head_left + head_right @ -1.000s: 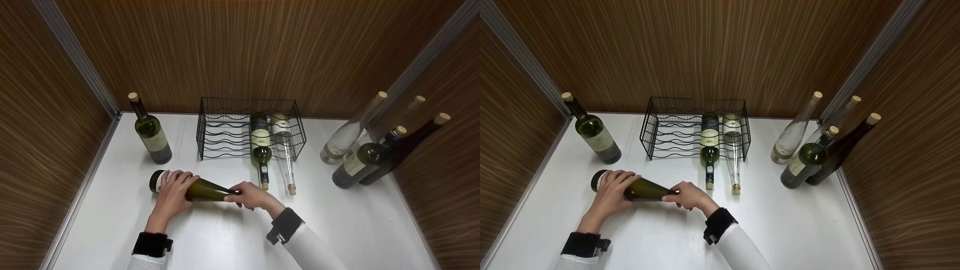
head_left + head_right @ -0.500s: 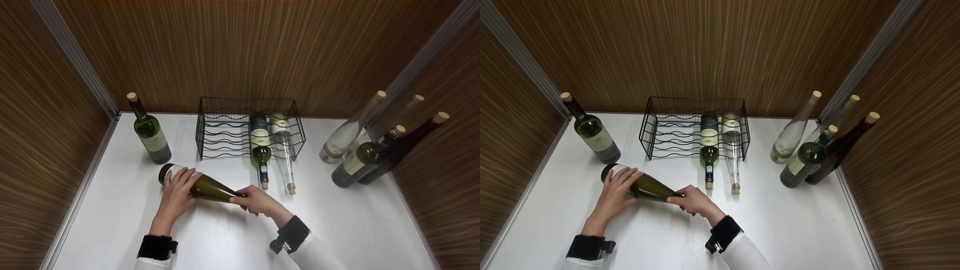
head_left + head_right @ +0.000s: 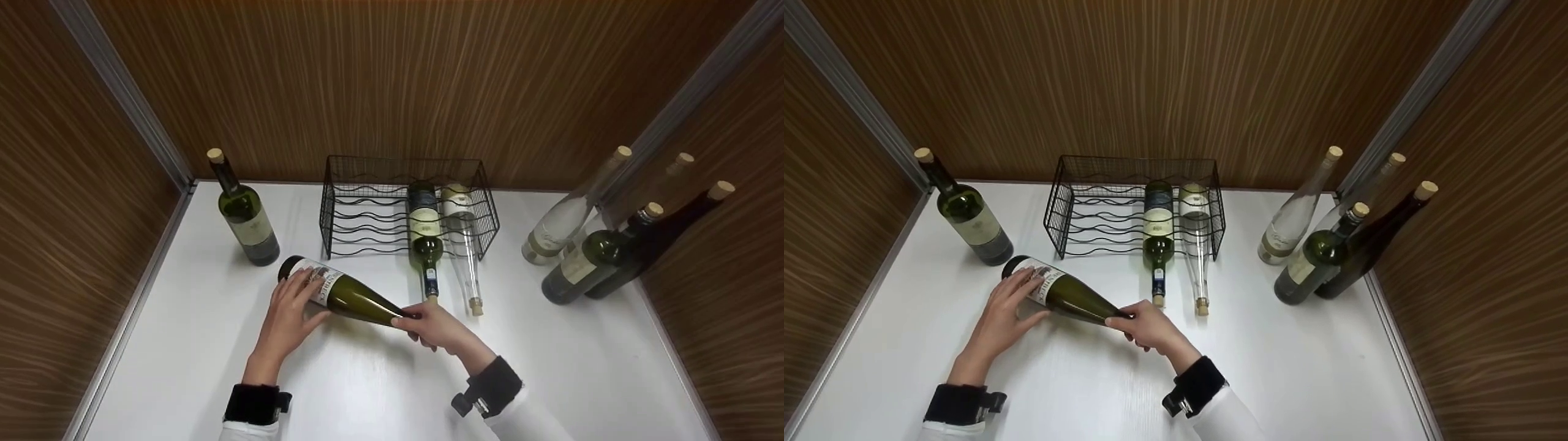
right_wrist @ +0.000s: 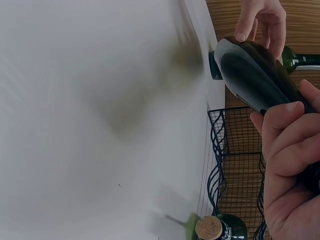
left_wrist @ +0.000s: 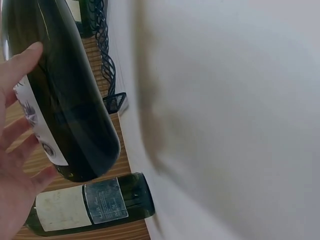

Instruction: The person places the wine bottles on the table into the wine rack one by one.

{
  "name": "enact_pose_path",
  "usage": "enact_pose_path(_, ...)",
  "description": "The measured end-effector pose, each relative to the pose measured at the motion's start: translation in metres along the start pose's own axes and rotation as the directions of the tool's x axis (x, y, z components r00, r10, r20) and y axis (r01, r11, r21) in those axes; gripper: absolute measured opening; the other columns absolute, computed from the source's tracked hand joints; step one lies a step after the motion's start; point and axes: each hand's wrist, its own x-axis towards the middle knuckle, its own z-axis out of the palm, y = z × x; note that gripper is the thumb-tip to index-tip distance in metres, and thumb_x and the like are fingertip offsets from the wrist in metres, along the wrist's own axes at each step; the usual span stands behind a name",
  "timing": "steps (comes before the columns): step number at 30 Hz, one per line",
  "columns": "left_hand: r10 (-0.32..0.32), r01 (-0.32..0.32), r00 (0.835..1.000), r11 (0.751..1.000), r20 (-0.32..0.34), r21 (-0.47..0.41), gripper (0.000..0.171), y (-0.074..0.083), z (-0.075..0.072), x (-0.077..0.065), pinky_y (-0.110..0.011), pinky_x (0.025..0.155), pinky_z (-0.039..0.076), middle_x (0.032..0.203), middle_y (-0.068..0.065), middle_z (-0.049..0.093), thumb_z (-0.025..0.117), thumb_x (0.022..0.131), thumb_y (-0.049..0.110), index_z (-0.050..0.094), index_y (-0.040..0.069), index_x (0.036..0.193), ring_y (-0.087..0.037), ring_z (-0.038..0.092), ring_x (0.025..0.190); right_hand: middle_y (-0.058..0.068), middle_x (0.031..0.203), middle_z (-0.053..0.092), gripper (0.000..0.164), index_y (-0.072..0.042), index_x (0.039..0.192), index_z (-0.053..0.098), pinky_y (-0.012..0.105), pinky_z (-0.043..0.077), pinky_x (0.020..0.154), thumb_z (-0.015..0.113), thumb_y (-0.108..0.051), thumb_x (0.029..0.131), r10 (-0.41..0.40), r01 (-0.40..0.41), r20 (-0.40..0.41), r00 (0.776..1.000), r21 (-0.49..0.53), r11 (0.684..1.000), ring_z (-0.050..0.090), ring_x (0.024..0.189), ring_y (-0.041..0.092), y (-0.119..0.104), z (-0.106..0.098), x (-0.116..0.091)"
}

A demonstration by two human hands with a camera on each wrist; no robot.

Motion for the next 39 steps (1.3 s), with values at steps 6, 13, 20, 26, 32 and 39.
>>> enact_pose_path(6, -0.020, 0.019, 1.000, 0.999, -0.025, -0.029, 0.053, 0.001, 0.003, -0.002, -0.057, 0.109, 0.028, 0.139, -0.016, 0.052, 0.083, 0.081, 0.023, 0.065, 0.008, 0.128, -0.035, 0.044, 0.131, -0.001, 0.060, 0.046, 0.027, -0.012, 0.091, 0.070, 0.021, 0.028, 0.035, 0.066, -0.038, 0.094, 0.003, -0.003, -0.030, 1.000, 0.000, 1.000, 0.032, 0.041, 0.007, 0.002, -0.009, -0.009)
enact_pose_path(13, -0.008, 0.007, 1.000, 0.998, -0.013, -0.059, 0.043, 0.001, 0.009, -0.005, -0.059, 0.105, 0.034, 0.139, -0.016, 0.053, 0.078, 0.086, 0.025, 0.068, 0.005, 0.123, -0.037, 0.051, 0.125, -0.001, 0.060, 0.046, 0.027, -0.011, 0.090, 0.068, 0.022, 0.028, 0.036, 0.066, -0.038, 0.094, 0.027, -0.026, -0.069, 0.997, 0.020, 0.999, 0.033, 0.042, 0.008, 0.006, -0.016, -0.021)
enact_pose_path(20, -0.035, 0.038, 0.999, 0.993, 0.029, -0.111, 0.044, 0.003, 0.013, -0.005, -0.058, 0.103, 0.037, 0.140, -0.015, 0.054, 0.074, 0.090, 0.028, 0.065, 0.007, 0.127, -0.036, 0.054, 0.122, 0.000, 0.061, 0.046, 0.041, -0.006, 0.121, 0.067, 0.022, 0.028, 0.036, 0.067, -0.037, 0.094, 0.046, -0.042, -0.120, 0.992, 0.032, 0.999, 0.032, 0.042, 0.007, 0.010, -0.023, -0.034)
enact_pose_path(26, -0.057, 0.067, 0.996, 0.988, 0.073, -0.140, 0.048, 0.003, 0.017, -0.006, -0.056, 0.103, 0.037, 0.139, -0.016, 0.054, 0.072, 0.091, 0.034, 0.064, 0.008, 0.130, -0.035, 0.052, 0.124, 0.000, 0.062, 0.045, 0.036, -0.002, 0.118, 0.067, 0.021, 0.027, 0.037, 0.064, -0.030, 0.097, 0.045, -0.039, -0.172, 0.984, 0.040, 0.998, 0.030, 0.042, 0.007, 0.010, -0.027, -0.041)
enact_pose_path(32, -0.076, 0.089, 0.993, 0.986, 0.091, -0.144, 0.050, 0.005, 0.018, -0.004, -0.056, 0.103, 0.037, 0.139, -0.016, 0.054, 0.070, 0.092, 0.036, 0.063, 0.007, 0.131, -0.035, 0.052, 0.125, 0.003, 0.064, 0.044, 0.030, 0.004, 0.118, 0.065, 0.020, 0.026, 0.038, 0.058, -0.019, 0.100, 0.057, -0.045, -0.219, 0.974, 0.060, 0.997, 0.028, 0.042, 0.006, 0.007, -0.026, -0.044)
enact_pose_path(39, -0.096, 0.112, 0.989, 0.984, 0.113, -0.137, 0.049, 0.006, 0.018, -0.004, -0.055, 0.104, 0.037, 0.139, -0.015, 0.054, 0.069, 0.093, 0.036, 0.063, 0.009, 0.132, -0.034, 0.051, 0.127, 0.002, 0.064, 0.047, 0.040, -0.001, 0.125, 0.064, 0.022, 0.027, 0.038, 0.064, -0.030, 0.097, 0.098, -0.074, -0.272, 0.957, 0.097, 0.993, 0.030, 0.042, 0.007, 0.019, -0.027, -0.039)
